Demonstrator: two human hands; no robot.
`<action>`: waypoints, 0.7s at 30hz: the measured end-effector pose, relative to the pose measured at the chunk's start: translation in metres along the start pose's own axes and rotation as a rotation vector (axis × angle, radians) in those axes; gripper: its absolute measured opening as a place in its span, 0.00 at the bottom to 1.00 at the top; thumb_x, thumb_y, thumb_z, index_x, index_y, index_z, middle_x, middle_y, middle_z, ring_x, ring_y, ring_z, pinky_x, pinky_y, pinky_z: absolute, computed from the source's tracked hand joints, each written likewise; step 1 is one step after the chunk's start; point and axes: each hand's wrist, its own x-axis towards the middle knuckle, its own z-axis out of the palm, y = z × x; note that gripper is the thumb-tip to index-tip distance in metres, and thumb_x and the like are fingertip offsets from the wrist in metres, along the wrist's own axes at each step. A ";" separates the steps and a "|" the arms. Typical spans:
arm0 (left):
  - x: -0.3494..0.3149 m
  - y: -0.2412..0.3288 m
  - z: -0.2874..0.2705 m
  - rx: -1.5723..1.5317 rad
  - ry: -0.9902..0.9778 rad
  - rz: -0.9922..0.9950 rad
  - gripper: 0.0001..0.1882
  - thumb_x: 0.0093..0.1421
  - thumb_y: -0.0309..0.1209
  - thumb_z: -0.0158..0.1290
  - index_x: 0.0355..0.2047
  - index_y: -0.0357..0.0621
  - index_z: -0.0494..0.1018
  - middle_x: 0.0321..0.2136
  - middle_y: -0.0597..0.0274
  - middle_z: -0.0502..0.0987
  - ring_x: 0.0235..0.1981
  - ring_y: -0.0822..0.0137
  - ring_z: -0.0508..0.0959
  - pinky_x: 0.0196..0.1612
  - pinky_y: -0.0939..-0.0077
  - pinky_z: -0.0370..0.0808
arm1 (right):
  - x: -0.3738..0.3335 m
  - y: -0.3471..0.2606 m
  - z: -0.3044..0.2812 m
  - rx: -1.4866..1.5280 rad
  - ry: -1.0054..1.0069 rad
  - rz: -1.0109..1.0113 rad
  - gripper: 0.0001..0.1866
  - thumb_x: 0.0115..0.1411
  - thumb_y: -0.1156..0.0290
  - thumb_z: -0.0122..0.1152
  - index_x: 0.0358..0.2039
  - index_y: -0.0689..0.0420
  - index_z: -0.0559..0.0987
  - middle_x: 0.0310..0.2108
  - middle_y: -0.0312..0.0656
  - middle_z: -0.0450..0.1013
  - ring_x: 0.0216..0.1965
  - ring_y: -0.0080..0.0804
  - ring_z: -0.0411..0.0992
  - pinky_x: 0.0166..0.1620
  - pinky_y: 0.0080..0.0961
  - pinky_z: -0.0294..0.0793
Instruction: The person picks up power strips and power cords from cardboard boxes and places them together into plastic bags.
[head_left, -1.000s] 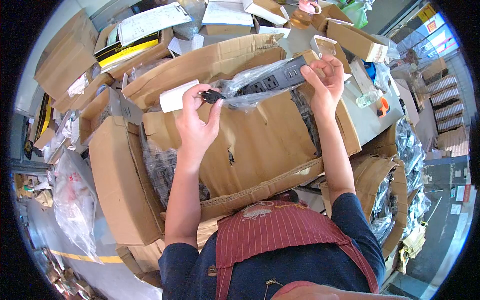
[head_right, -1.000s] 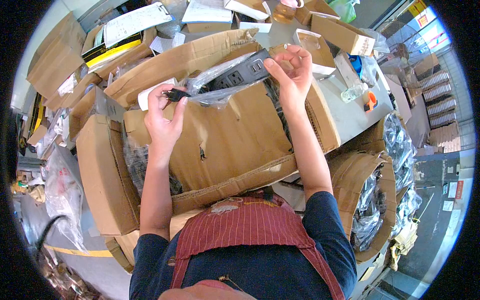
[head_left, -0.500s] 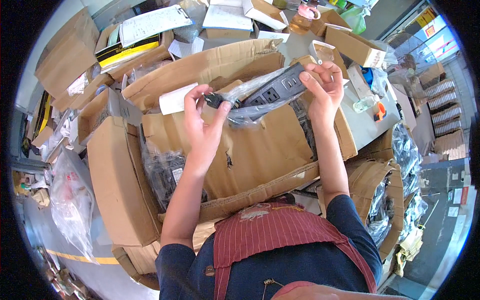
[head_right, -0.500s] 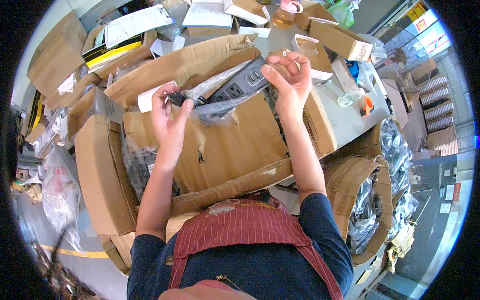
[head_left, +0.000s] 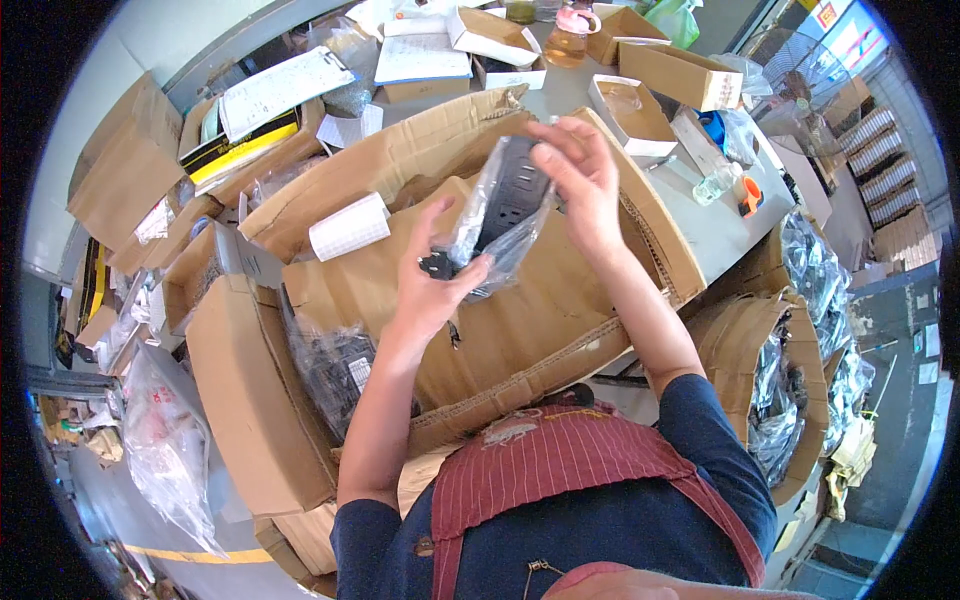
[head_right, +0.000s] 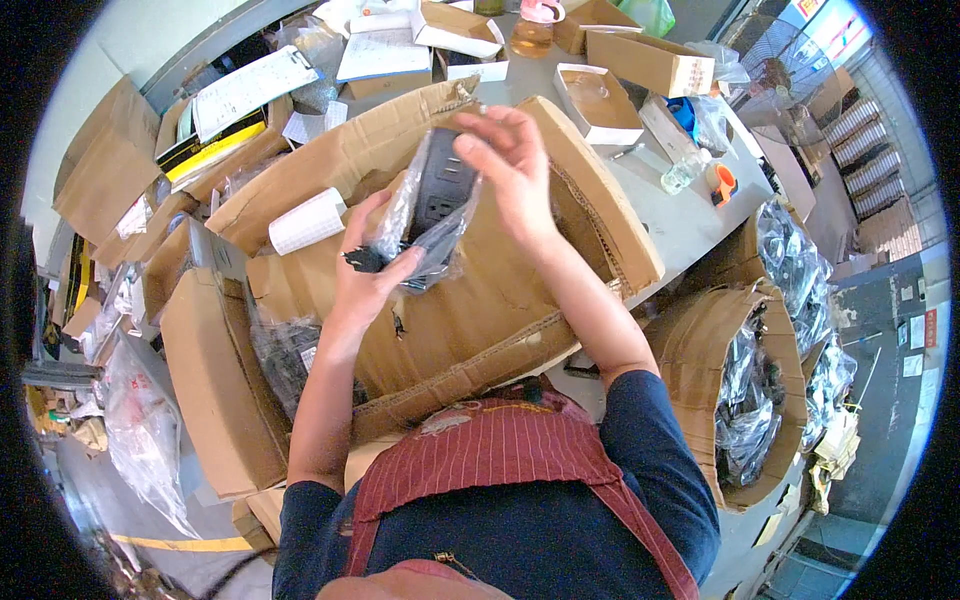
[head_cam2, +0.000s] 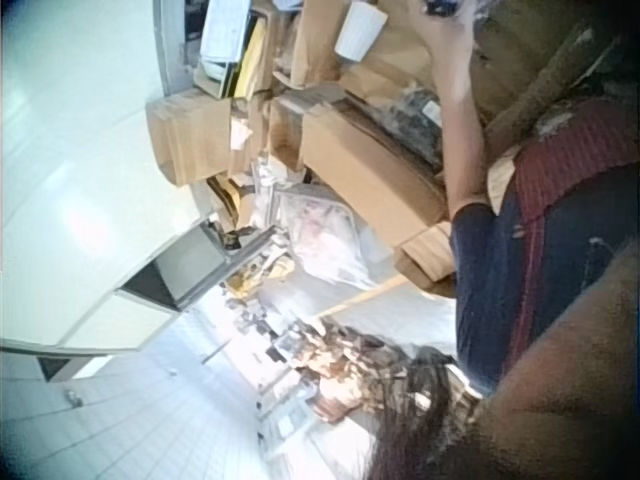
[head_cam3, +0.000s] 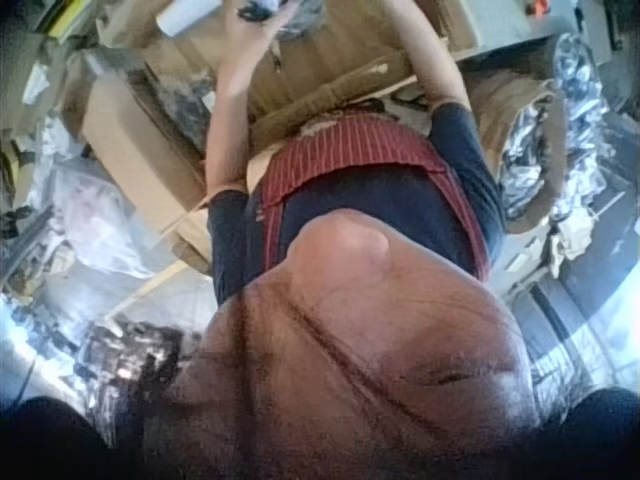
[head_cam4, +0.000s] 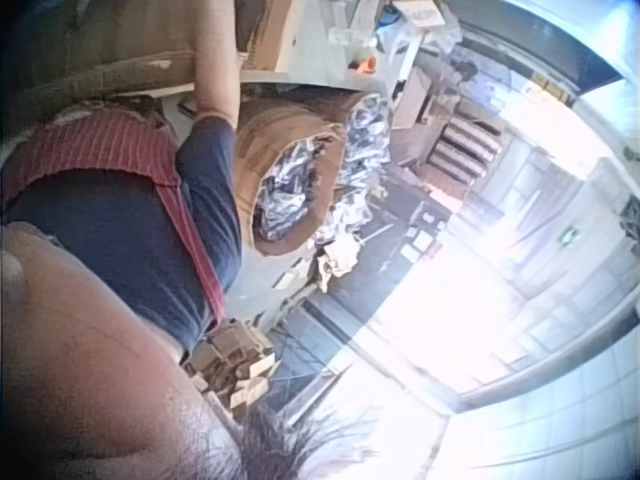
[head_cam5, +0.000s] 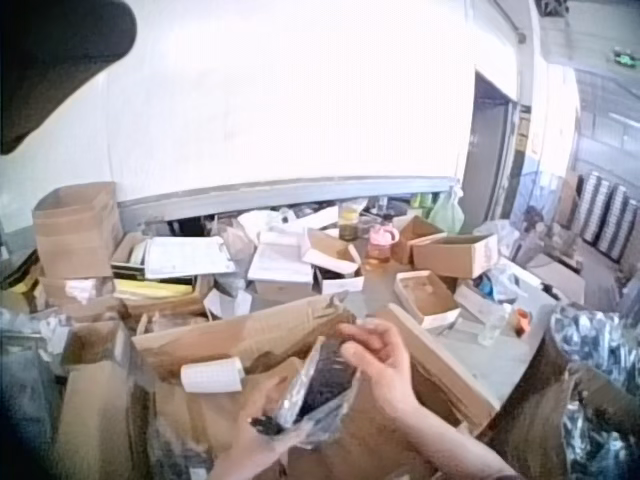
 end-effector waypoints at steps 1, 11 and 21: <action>0.001 -0.001 0.000 0.005 -0.003 0.003 0.42 0.51 0.20 0.66 0.64 0.42 0.59 0.40 0.56 0.79 0.40 0.68 0.79 0.45 0.77 0.74 | -0.003 0.004 0.005 -0.023 -0.059 0.000 0.30 0.56 0.79 0.65 0.58 0.57 0.65 0.58 0.50 0.69 0.55 0.33 0.70 0.54 0.30 0.72; 0.004 -0.006 -0.006 -0.415 0.287 -0.098 0.35 0.50 0.21 0.62 0.58 0.33 0.64 0.49 0.54 0.75 0.41 0.67 0.80 0.50 0.71 0.73 | -0.013 0.029 0.012 -0.167 -0.479 0.226 0.63 0.49 0.82 0.69 0.71 0.56 0.31 0.72 0.50 0.39 0.66 0.41 0.59 0.64 0.35 0.61; 0.004 0.001 -0.016 -0.557 0.230 -0.117 0.39 0.44 0.19 0.60 0.60 0.33 0.62 0.50 0.52 0.75 0.40 0.67 0.79 0.50 0.71 0.72 | -0.019 0.022 0.016 -0.247 -0.582 0.110 0.64 0.49 0.81 0.71 0.73 0.50 0.33 0.74 0.46 0.31 0.68 0.41 0.55 0.68 0.39 0.54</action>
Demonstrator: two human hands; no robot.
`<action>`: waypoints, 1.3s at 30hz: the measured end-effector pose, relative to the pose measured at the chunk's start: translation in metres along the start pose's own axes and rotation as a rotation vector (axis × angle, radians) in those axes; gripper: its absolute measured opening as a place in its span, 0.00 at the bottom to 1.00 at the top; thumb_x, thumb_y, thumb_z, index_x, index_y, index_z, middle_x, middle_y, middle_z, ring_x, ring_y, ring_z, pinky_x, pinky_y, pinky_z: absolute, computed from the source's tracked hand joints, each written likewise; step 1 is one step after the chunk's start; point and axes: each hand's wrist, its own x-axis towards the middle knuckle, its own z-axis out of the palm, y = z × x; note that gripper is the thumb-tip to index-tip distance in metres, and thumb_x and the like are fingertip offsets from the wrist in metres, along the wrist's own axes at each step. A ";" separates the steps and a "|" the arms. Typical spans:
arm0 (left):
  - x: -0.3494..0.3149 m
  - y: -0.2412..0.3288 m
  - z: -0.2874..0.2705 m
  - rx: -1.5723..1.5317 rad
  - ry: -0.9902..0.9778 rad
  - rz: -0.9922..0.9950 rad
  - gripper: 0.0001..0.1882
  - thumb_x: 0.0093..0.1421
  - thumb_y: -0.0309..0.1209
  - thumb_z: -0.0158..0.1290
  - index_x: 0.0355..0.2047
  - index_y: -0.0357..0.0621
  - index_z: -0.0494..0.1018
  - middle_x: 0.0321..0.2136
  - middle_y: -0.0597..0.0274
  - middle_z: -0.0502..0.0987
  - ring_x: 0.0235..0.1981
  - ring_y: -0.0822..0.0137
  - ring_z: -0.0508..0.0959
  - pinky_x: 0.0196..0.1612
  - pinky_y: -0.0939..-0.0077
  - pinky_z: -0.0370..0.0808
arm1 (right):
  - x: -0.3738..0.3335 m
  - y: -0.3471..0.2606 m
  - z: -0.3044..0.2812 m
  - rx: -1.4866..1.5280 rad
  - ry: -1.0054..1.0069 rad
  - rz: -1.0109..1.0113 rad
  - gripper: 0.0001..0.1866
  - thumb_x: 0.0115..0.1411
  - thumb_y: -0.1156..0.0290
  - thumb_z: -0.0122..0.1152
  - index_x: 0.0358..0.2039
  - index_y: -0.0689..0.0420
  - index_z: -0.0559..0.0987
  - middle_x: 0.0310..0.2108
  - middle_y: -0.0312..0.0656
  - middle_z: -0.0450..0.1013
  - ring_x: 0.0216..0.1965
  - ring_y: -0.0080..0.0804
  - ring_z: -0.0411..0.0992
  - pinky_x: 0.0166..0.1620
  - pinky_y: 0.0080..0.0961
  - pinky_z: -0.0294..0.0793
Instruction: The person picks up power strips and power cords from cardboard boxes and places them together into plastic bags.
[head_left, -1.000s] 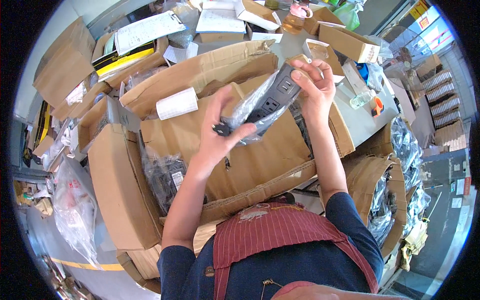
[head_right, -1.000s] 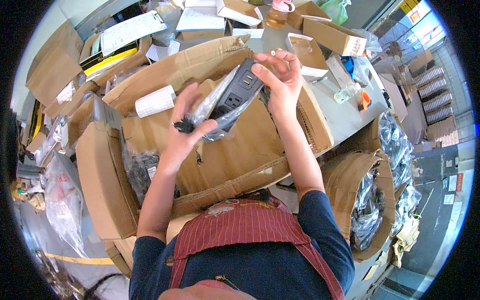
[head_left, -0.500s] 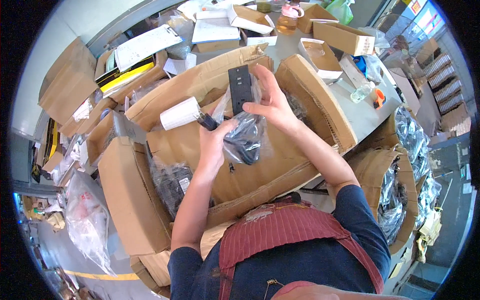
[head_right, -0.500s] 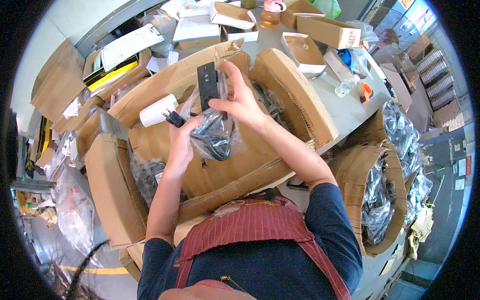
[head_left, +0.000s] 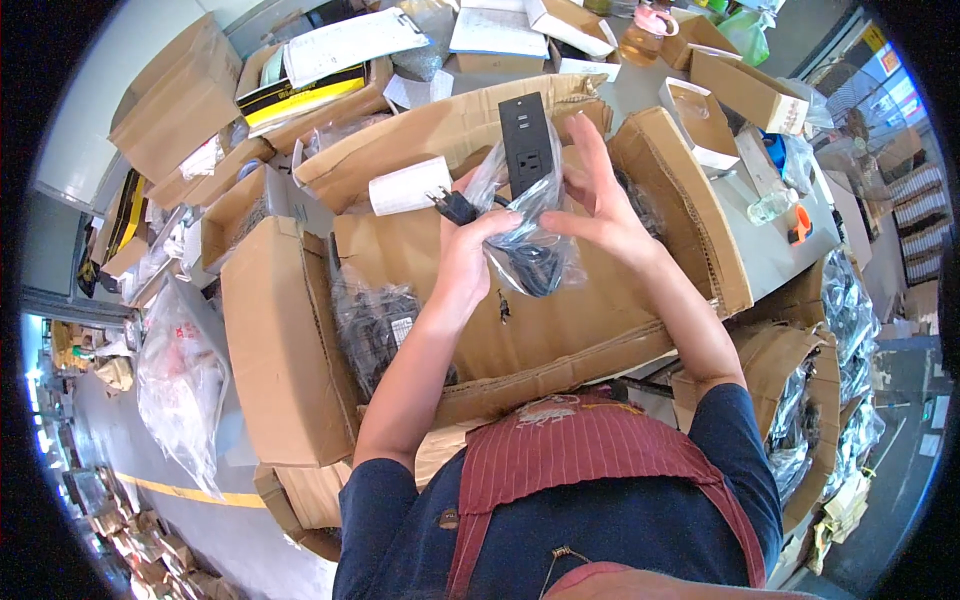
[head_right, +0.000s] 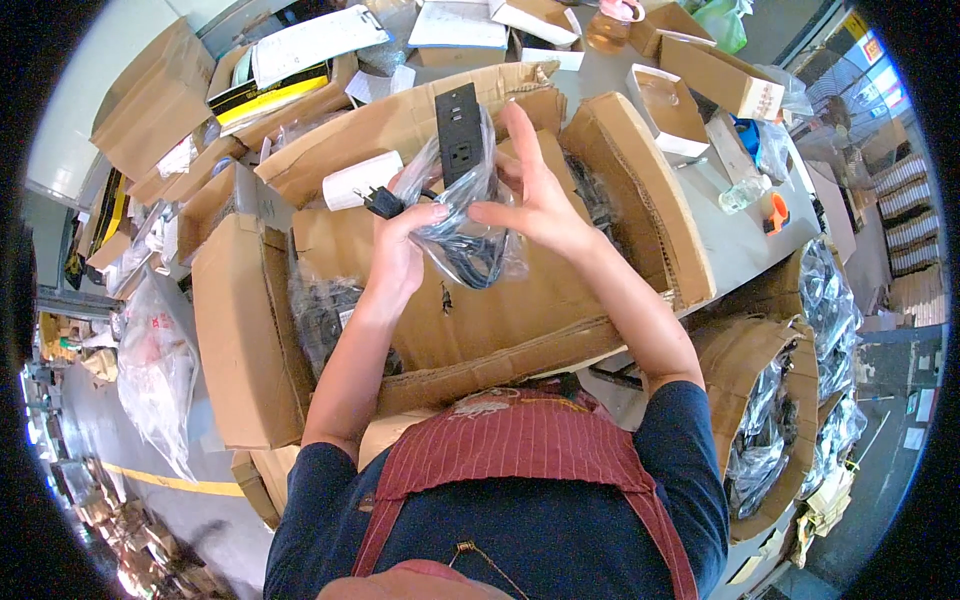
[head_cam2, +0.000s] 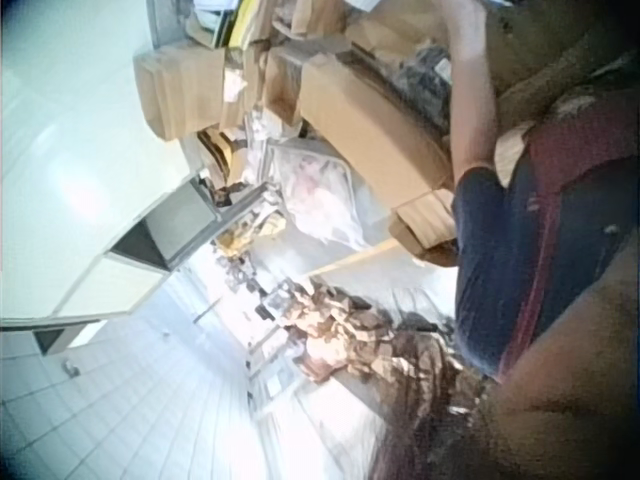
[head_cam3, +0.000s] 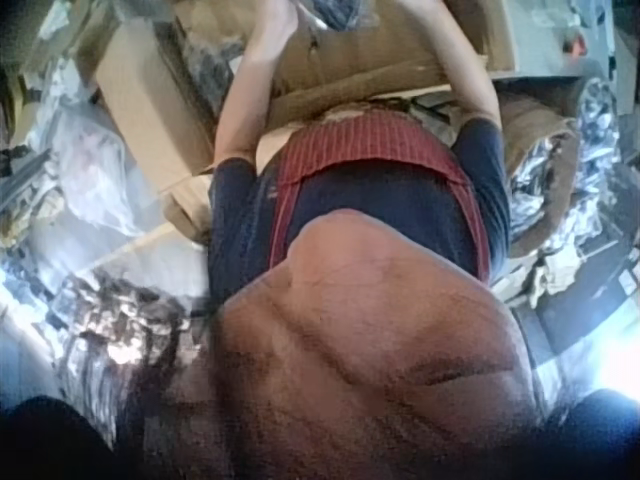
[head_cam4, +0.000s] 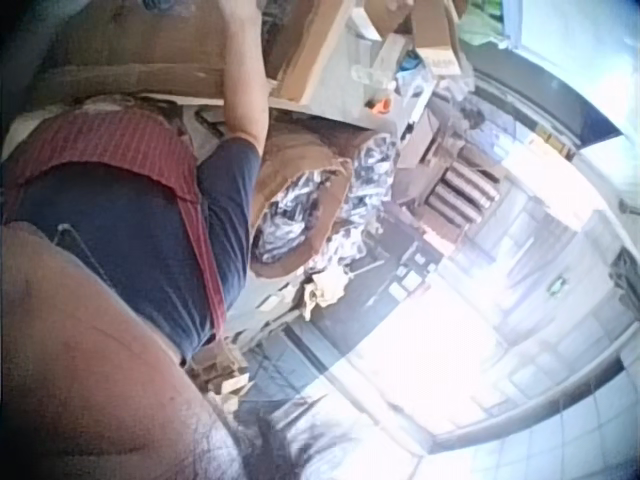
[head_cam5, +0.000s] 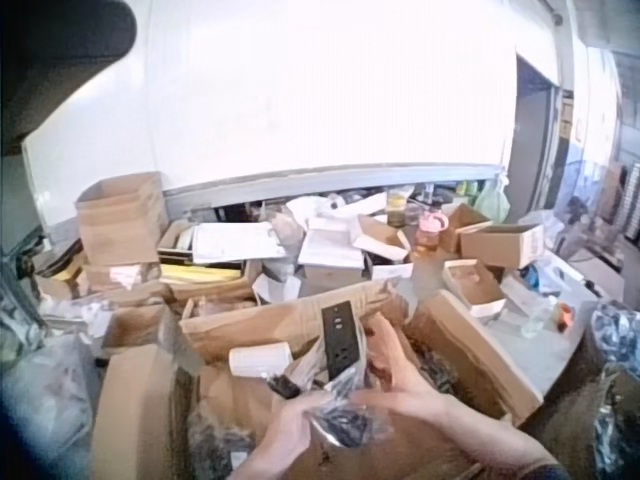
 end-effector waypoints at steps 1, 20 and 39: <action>-0.001 0.000 0.000 0.013 0.028 -0.015 0.39 0.43 0.20 0.59 0.59 0.32 0.64 0.49 0.53 0.75 0.42 0.66 0.79 0.51 0.70 0.71 | 0.000 -0.003 0.001 0.003 -0.004 0.002 0.64 0.49 0.81 0.71 0.73 0.50 0.33 0.74 0.46 0.31 0.68 0.41 0.55 0.68 0.39 0.54; -0.001 0.010 0.004 -0.137 -0.107 -0.135 0.31 0.49 0.23 0.61 0.56 0.36 0.68 0.44 0.59 0.78 0.44 0.68 0.78 0.50 0.71 0.73 | -0.003 -0.003 -0.014 -0.331 0.009 -0.028 0.40 0.57 0.79 0.66 0.65 0.55 0.55 0.47 0.38 0.67 0.50 0.27 0.70 0.54 0.28 0.73; -0.003 0.003 -0.002 0.004 0.038 -0.028 0.18 0.54 0.22 0.64 0.44 0.32 0.73 0.37 0.57 0.80 0.36 0.69 0.80 0.45 0.73 0.75 | 0.000 0.002 -0.003 -0.353 0.000 0.068 0.44 0.49 0.87 0.65 0.65 0.51 0.58 0.45 0.39 0.67 0.46 0.28 0.73 0.45 0.28 0.81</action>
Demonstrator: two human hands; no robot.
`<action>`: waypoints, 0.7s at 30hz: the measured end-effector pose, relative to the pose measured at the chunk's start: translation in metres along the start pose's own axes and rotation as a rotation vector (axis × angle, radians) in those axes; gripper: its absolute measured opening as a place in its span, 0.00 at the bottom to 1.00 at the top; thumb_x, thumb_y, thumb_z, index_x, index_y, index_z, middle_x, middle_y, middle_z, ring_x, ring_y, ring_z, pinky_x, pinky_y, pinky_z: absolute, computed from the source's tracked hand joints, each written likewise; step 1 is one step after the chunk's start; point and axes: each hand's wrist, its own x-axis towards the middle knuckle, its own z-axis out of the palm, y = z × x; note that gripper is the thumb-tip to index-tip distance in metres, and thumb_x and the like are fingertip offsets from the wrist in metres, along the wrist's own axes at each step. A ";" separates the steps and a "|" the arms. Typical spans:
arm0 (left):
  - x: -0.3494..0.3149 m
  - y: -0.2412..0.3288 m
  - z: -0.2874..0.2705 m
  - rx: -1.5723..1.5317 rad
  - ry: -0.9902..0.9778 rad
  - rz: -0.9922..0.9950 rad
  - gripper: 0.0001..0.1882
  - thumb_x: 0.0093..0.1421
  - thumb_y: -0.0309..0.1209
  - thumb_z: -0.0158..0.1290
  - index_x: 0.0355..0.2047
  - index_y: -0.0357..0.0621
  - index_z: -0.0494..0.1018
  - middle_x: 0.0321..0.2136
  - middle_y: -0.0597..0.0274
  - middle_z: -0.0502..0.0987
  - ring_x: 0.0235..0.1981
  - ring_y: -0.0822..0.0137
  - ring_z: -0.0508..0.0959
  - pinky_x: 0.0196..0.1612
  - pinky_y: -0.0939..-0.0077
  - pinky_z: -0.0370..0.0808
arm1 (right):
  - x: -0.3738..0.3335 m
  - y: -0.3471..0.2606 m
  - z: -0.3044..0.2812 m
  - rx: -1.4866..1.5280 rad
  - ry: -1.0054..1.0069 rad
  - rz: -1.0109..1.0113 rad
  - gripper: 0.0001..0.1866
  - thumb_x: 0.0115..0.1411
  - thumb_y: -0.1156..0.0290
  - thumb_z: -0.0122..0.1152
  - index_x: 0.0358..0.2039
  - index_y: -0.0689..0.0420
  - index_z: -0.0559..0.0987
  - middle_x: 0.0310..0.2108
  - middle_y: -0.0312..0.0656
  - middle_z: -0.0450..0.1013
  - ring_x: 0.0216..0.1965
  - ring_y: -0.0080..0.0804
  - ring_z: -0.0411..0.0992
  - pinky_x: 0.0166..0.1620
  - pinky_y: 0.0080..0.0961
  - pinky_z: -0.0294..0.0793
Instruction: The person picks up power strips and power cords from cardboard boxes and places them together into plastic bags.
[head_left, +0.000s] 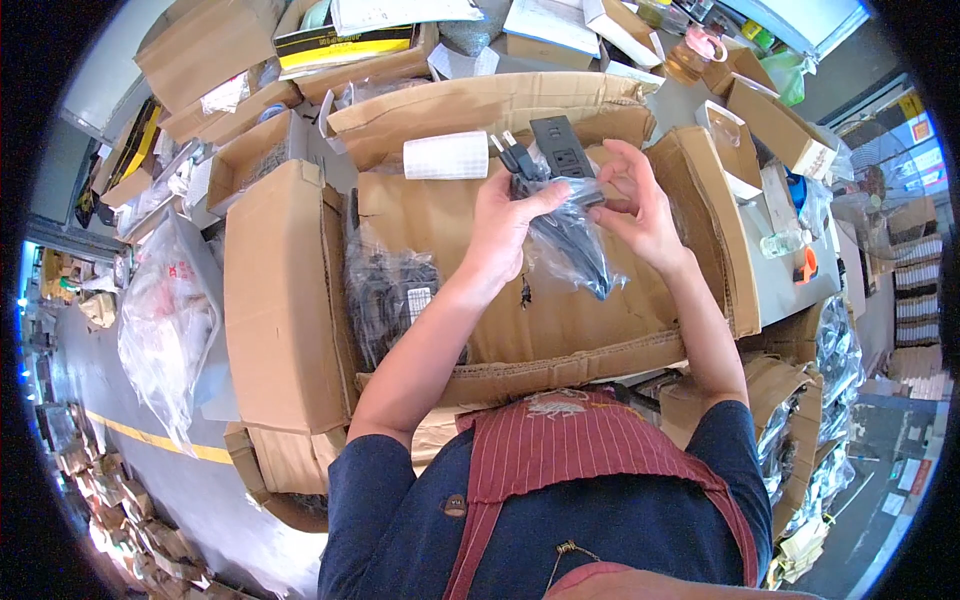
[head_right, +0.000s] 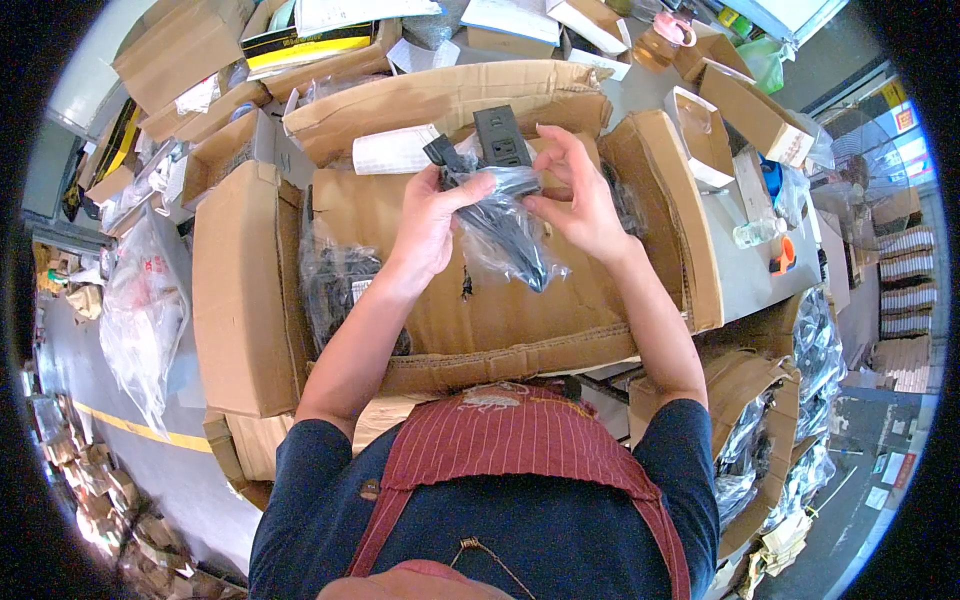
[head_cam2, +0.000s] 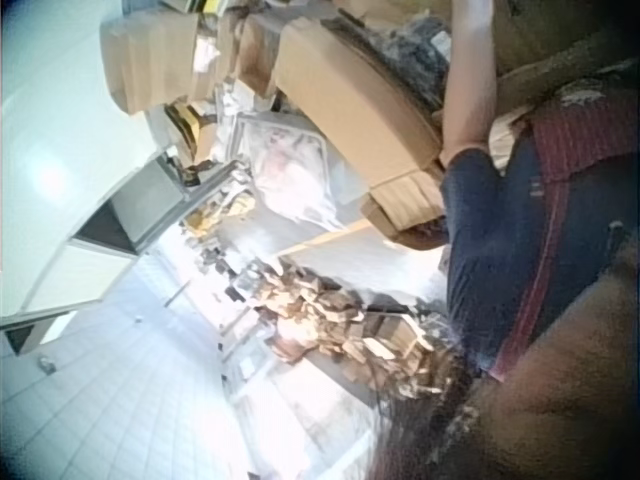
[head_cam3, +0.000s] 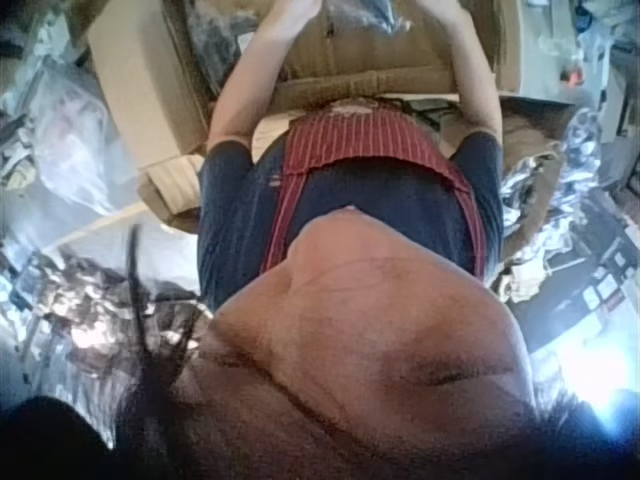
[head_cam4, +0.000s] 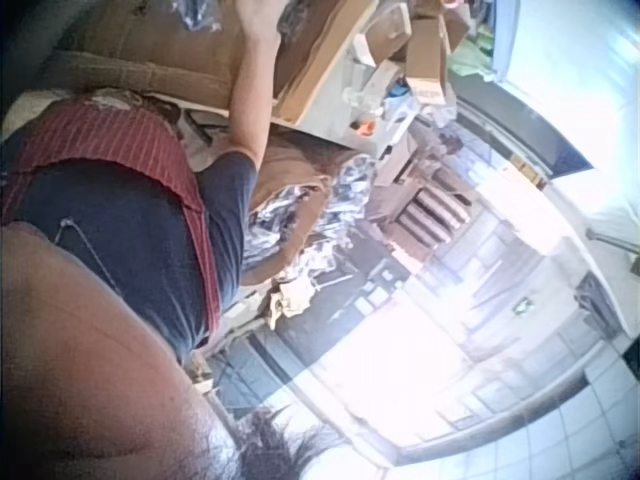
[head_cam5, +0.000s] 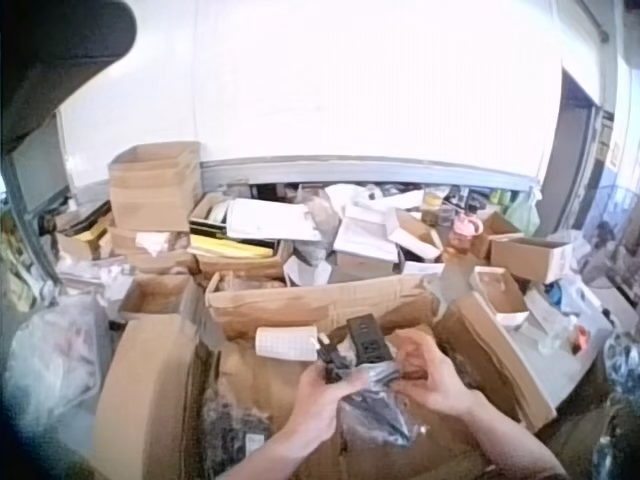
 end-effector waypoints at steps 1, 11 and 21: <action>0.000 0.000 0.000 -0.003 0.001 0.001 0.18 0.54 0.22 0.64 0.44 0.32 0.73 0.37 0.57 0.80 0.36 0.69 0.80 0.45 0.73 0.75 | -0.001 -0.002 0.000 -0.002 -0.002 0.000 0.44 0.49 0.87 0.65 0.65 0.51 0.58 0.45 0.39 0.67 0.46 0.28 0.73 0.45 0.28 0.81; 0.001 -0.004 -0.001 -0.073 -0.048 -0.042 0.25 0.44 0.14 0.55 0.47 0.33 0.70 0.37 0.59 0.78 0.39 0.67 0.79 0.45 0.74 0.75 | -0.007 0.003 0.004 -0.261 0.161 -0.226 0.34 0.48 0.91 0.59 0.57 0.57 0.68 0.34 0.40 0.74 0.39 0.32 0.78 0.46 0.27 0.79; -0.010 -0.011 0.006 -0.076 -0.069 0.094 0.35 0.43 0.12 0.54 0.55 0.39 0.67 0.44 0.61 0.75 0.44 0.68 0.77 0.47 0.73 0.75 | -0.012 -0.003 -0.004 -0.434 0.385 -0.683 0.23 0.46 0.93 0.55 0.42 0.58 0.76 0.24 0.40 0.73 0.29 0.37 0.78 0.40 0.29 0.79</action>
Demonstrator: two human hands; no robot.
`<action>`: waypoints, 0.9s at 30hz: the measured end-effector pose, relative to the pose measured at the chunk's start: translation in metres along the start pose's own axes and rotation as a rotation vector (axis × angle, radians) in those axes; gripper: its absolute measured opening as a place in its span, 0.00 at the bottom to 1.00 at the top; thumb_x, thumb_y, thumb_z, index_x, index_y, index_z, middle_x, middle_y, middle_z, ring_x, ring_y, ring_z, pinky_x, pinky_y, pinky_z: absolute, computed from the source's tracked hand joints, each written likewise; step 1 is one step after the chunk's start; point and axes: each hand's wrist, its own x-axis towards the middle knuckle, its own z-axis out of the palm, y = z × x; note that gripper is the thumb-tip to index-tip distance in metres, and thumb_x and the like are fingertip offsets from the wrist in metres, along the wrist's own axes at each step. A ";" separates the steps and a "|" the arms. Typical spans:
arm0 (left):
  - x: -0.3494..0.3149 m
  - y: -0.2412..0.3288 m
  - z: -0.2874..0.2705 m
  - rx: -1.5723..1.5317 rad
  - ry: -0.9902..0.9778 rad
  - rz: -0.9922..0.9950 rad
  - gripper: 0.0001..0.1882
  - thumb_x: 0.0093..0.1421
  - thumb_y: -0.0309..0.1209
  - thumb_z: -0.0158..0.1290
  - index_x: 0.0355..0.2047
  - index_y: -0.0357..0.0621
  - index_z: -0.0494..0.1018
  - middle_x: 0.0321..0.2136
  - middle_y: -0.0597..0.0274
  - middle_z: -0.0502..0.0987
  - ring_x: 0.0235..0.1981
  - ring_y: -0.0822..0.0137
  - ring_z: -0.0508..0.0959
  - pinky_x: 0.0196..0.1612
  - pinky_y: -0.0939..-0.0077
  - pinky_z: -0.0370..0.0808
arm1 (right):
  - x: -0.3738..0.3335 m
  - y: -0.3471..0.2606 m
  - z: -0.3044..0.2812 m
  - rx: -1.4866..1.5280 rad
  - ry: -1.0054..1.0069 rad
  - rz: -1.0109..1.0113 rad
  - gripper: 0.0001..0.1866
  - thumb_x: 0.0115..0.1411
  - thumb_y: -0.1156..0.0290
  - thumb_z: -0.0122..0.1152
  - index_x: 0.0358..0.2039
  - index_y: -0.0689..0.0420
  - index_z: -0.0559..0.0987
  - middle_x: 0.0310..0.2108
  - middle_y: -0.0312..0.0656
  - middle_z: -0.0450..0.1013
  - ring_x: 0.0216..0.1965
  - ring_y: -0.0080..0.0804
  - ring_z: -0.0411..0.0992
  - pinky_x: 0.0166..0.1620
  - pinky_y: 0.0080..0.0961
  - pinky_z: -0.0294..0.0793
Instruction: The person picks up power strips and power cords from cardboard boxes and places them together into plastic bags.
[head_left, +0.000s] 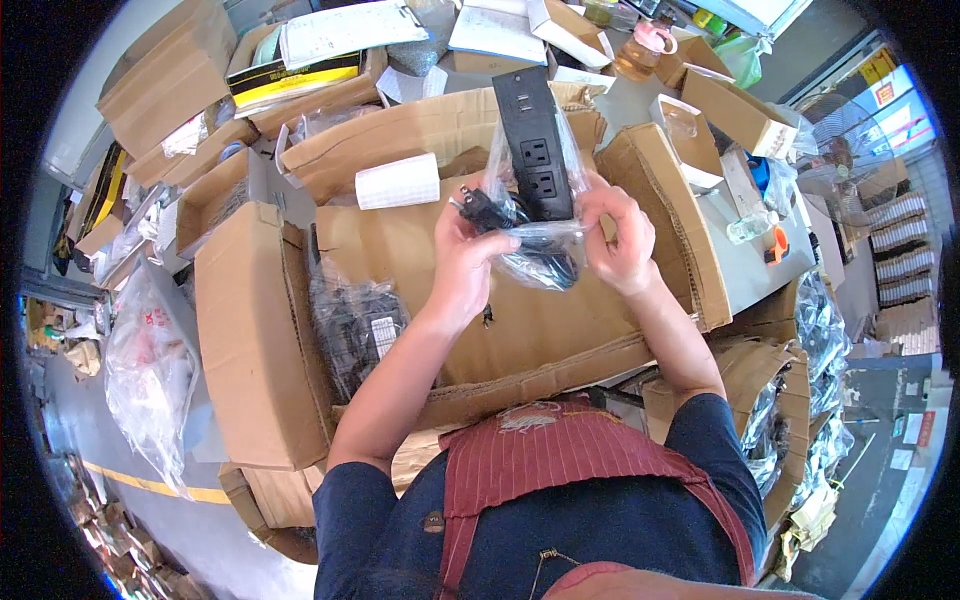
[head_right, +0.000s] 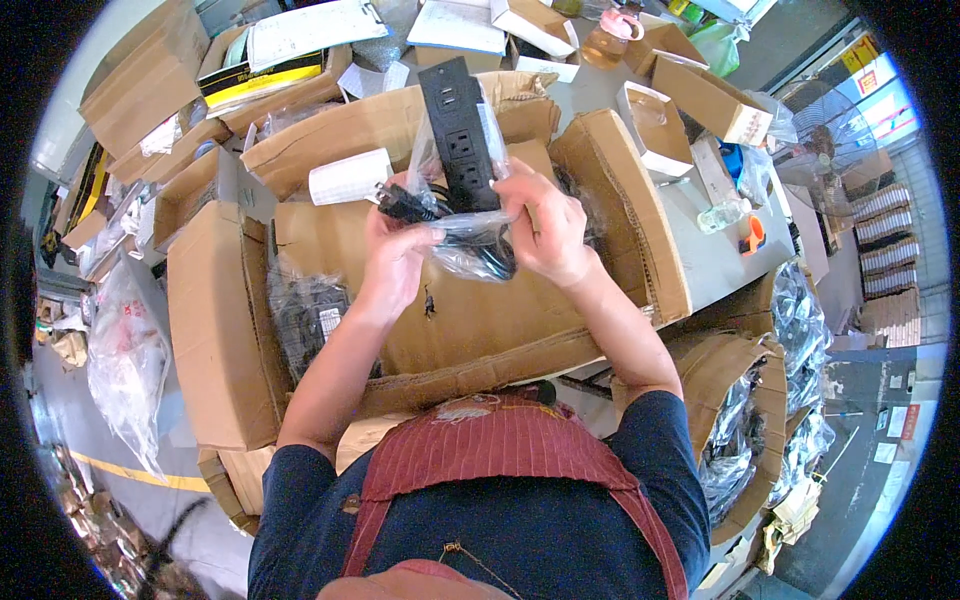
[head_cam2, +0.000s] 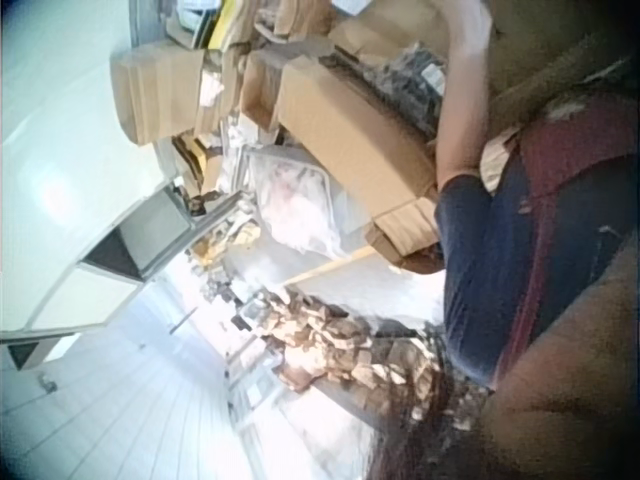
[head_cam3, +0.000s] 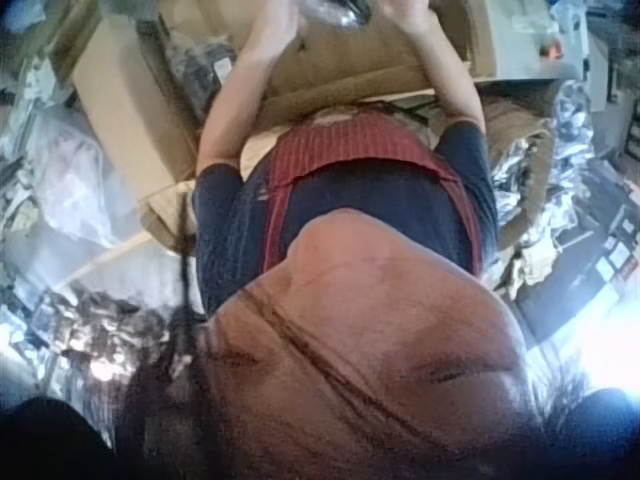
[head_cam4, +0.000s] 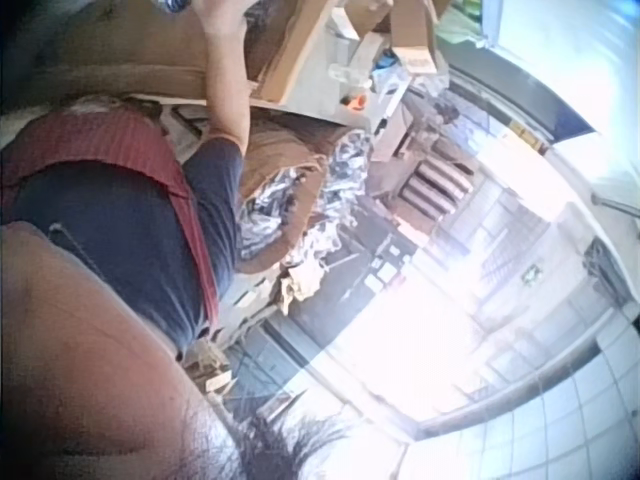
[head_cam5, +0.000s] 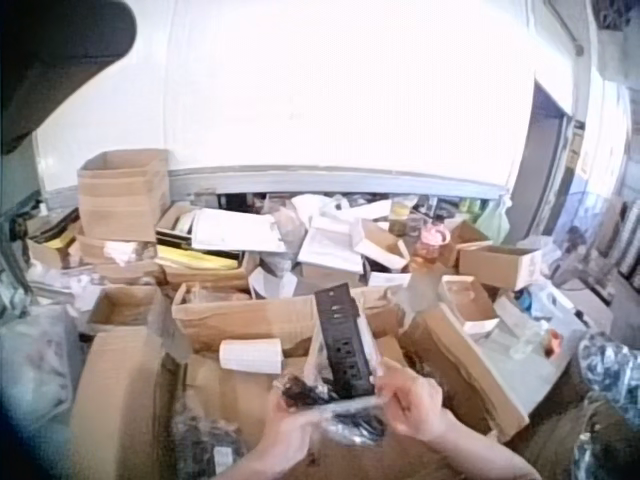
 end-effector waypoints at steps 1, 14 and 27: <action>-0.001 0.001 0.001 -0.007 0.004 -0.012 0.36 0.43 0.12 0.54 0.56 0.39 0.66 0.44 0.61 0.75 0.45 0.68 0.76 0.48 0.73 0.74 | 0.001 -0.001 -0.001 -0.003 0.001 -0.023 0.23 0.45 0.93 0.55 0.41 0.57 0.76 0.25 0.43 0.74 0.28 0.38 0.78 0.38 0.29 0.79; -0.002 0.010 -0.002 -0.092 -0.007 0.028 0.34 0.44 0.15 0.54 0.56 0.37 0.64 0.48 0.59 0.73 0.50 0.65 0.74 0.57 0.68 0.69 | 0.005 -0.007 -0.002 0.004 -0.116 -0.135 0.22 0.41 0.90 0.57 0.41 0.65 0.77 0.40 0.52 0.78 0.50 0.56 0.76 0.48 0.34 0.79; -0.006 0.018 0.010 0.036 -0.063 0.136 0.35 0.47 0.19 0.64 0.55 0.42 0.62 0.46 0.63 0.74 0.47 0.71 0.75 0.53 0.72 0.71 | 0.003 -0.007 -0.001 0.125 -0.205 -0.041 0.28 0.43 0.88 0.60 0.49 0.67 0.73 0.33 0.46 0.81 0.53 0.60 0.73 0.55 0.40 0.74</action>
